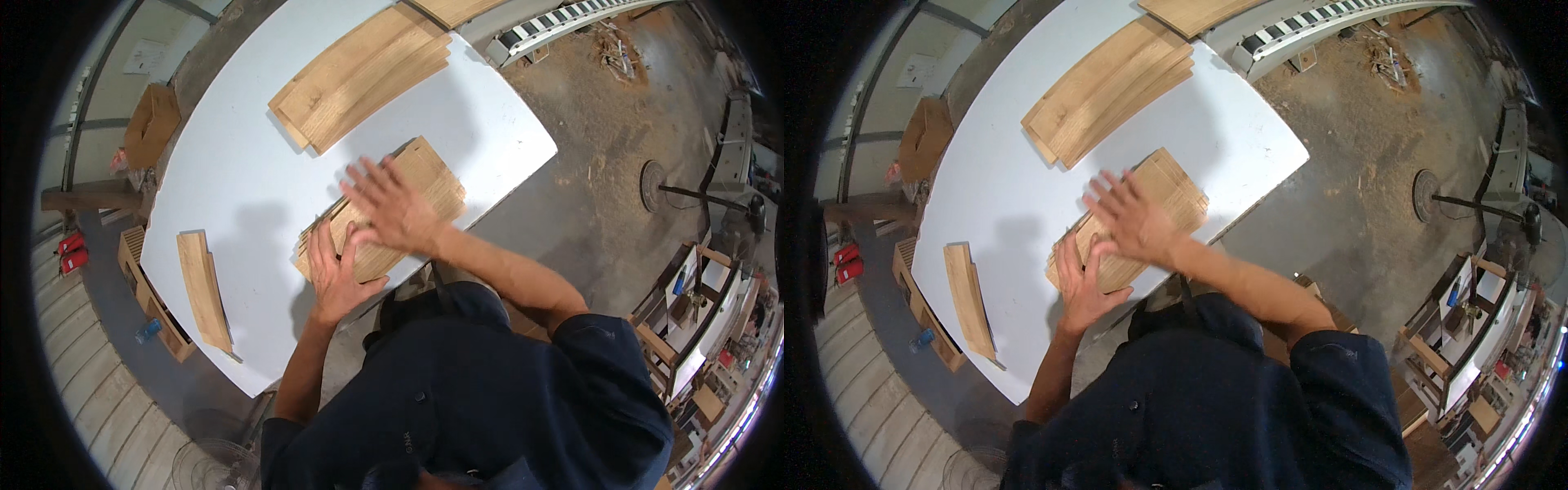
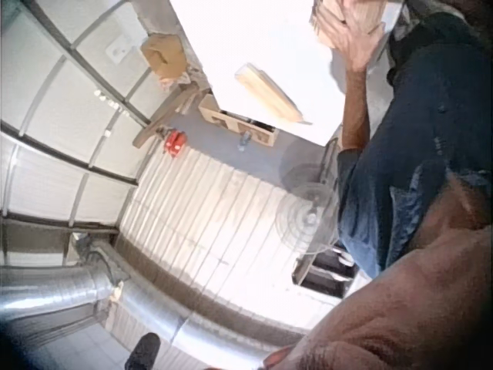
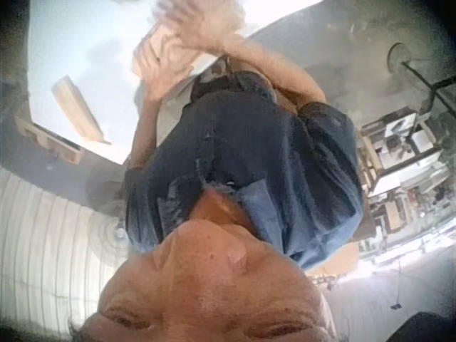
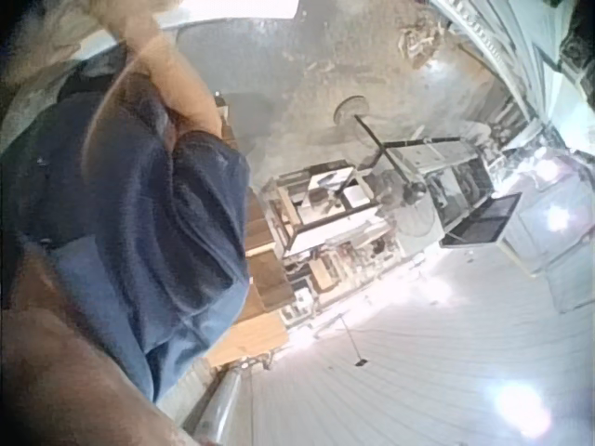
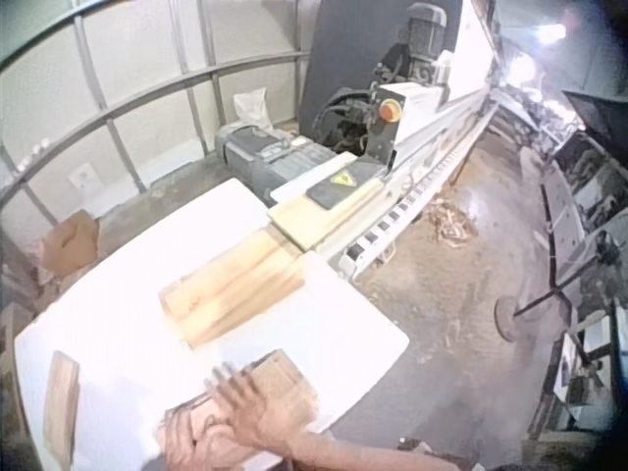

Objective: The person stacks wood panels by picking them up from a table and placing them onto a larger stack.

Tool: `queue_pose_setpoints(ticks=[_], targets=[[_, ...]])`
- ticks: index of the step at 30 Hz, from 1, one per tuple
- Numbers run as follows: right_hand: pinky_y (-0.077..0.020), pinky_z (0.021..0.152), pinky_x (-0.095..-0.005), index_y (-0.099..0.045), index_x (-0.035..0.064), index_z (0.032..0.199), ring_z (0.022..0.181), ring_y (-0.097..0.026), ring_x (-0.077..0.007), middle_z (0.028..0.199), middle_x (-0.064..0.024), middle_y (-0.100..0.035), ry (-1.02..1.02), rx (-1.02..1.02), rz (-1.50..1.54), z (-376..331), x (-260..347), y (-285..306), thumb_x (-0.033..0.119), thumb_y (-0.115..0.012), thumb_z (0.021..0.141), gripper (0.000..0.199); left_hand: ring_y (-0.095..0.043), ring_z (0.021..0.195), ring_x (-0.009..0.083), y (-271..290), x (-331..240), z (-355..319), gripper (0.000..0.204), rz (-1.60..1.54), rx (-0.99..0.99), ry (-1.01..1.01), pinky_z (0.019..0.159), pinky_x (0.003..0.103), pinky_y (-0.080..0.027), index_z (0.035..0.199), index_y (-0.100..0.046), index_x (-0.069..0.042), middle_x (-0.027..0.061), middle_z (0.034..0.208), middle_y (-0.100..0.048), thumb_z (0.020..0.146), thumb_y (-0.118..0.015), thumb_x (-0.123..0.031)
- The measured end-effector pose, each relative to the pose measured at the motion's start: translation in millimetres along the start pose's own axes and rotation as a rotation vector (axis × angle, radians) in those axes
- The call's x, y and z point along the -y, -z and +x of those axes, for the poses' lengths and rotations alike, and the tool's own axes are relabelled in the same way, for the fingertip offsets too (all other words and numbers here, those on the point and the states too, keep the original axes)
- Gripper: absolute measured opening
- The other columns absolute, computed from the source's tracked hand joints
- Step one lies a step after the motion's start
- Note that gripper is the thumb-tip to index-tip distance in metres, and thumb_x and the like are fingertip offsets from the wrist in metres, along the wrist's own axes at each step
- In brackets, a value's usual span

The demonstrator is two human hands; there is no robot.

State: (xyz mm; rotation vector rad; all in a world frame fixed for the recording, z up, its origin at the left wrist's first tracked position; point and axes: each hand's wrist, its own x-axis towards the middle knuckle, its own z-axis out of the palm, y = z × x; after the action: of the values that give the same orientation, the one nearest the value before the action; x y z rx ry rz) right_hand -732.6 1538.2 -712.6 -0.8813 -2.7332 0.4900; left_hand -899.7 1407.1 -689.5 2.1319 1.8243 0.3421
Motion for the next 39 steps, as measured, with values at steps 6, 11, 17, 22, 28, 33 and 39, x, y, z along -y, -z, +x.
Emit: queue_pose_setpoints(ticks=[6,11,17,22,28,33,39], targets=[[-0.0107,0.119,-0.0599,-0.035,0.0091,0.151,0.149,-0.018,-0.0414,0.159,-0.0187,-0.029,-0.433,-0.112,-0.23,4,-118,14,0.047,-0.043,0.099,0.065,-0.028,0.132,0.0527,-1,4,0,0.11,-0.02,-0.019,-0.044,0.109,0.063,-0.024,0.15,-0.036,-0.009,0.0338,0.147,-0.024,0.058,-0.087,-0.044],[-0.0242,0.117,-0.0551,-0.043,-0.0037,0.141,0.138,-0.037,-0.0429,0.145,-0.025,-0.044,-0.59,-0.438,-0.146,-62,-164,24,0.018,-0.063,0.091,0.058,-0.016,0.141,0.0549,16,3,22,0.112,-0.07,0.083,0.031,0.113,0.066,-0.02,0.152,-0.033,-0.01,0.0342,0.154,-0.016,0.061,-0.087,-0.046],[-0.0348,0.113,-0.0507,-0.048,-0.0057,0.138,0.132,-0.044,-0.0452,0.143,-0.0276,-0.045,-0.505,-0.462,0.211,-85,-86,31,0.013,-0.066,0.089,0.055,-0.02,0.139,0.056,30,40,231,0.111,0.196,-0.172,0.012,0.115,0.067,-0.015,0.149,-0.038,-0.008,0.0375,0.148,-0.026,0.062,-0.082,-0.061],[-0.037,0.112,-0.0513,-0.049,-0.0052,0.136,0.133,-0.044,-0.0439,0.144,-0.0265,-0.045,-0.454,-0.407,0.304,-88,-57,49,0.014,-0.067,0.09,0.053,-0.024,0.139,0.0514,33,52,269,0.115,0.16,0.016,0.066,0.117,0.061,-0.018,0.152,-0.034,-0.011,0.0347,0.147,-0.029,0.058,-0.082,-0.058],[-0.037,0.112,-0.0515,-0.052,-0.0052,0.132,0.132,-0.045,-0.0428,0.141,-0.025,-0.047,-0.115,-0.506,0.298,-49,-22,72,0.024,-0.069,0.088,0.056,-0.027,0.134,0.0535,46,36,131,0.104,0.127,-0.143,-0.09,0.114,0.06,-0.024,0.149,-0.041,-0.009,0.0342,0.146,-0.027,0.062,-0.085,-0.045],[-0.0247,0.119,-0.051,-0.045,-0.0033,0.142,0.142,-0.034,-0.0391,0.151,-0.0226,-0.039,0.061,-0.273,0.289,-1,30,10,0.056,-0.047,0.096,0.075,-0.026,0.132,0.0551,26,-8,20,0.096,-0.079,-0.058,-0.064,0.112,0.065,-0.022,0.137,-0.052,-0.007,0.0347,0.146,-0.026,0.057,-0.089,-0.045],[-0.0109,0.121,-0.0548,-0.032,0.01,0.153,0.15,-0.016,-0.0371,0.16,-0.0182,-0.025,-0.111,-0.02,-0.12,17,-12,16,0.066,-0.029,0.097,0.079,-0.027,0.132,0.0543,11,-1,1,0.107,-0.007,-0.034,-0.01,0.113,0.065,-0.02,0.147,-0.042,-0.009,0.0365,0.145,-0.026,0.057,-0.091,-0.042]])
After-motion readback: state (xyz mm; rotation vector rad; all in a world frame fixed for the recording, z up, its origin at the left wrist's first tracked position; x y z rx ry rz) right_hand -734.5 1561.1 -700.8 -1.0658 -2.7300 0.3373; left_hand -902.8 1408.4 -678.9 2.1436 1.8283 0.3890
